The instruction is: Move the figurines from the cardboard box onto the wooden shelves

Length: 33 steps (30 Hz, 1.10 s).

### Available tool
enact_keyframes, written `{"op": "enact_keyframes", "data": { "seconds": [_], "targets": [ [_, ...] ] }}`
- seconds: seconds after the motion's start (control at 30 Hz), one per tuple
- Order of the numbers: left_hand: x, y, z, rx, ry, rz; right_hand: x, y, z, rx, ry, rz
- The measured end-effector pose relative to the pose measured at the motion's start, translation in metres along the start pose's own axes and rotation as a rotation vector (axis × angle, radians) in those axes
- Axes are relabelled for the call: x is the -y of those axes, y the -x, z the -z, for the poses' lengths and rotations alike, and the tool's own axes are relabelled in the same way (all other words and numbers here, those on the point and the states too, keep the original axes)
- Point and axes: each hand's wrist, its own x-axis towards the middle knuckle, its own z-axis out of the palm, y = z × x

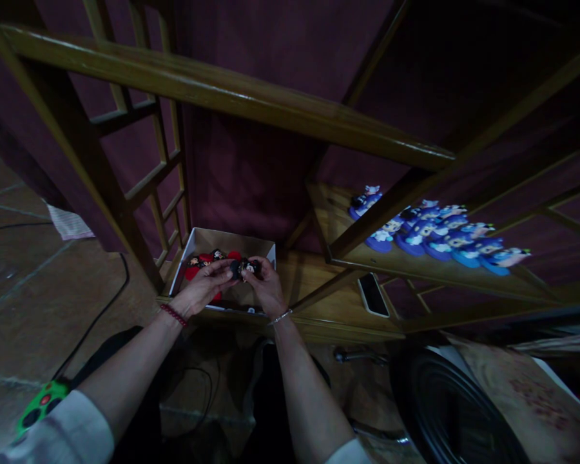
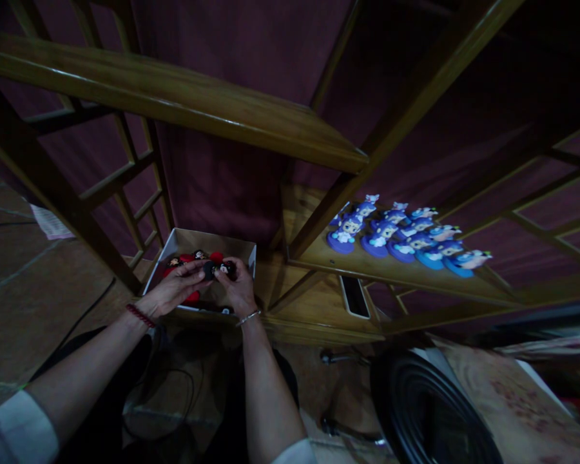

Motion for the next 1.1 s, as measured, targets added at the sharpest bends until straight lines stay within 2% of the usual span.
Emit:
{"op": "enact_keyframes", "data": {
  "seconds": [0.4,0.83,1.1],
  "targets": [
    [-0.001,0.002,-0.003,-0.040,0.065,0.019,0.004,0.001,0.001,0.009,0.007,0.034],
    [-0.004,0.005,-0.009,0.003,0.055,0.022,0.012,0.004,0.003,0.051,0.015,0.023],
    [0.000,0.002,-0.004,0.008,0.012,0.012,0.017,0.005,0.004,0.074,0.079,0.050]
  ]
}}
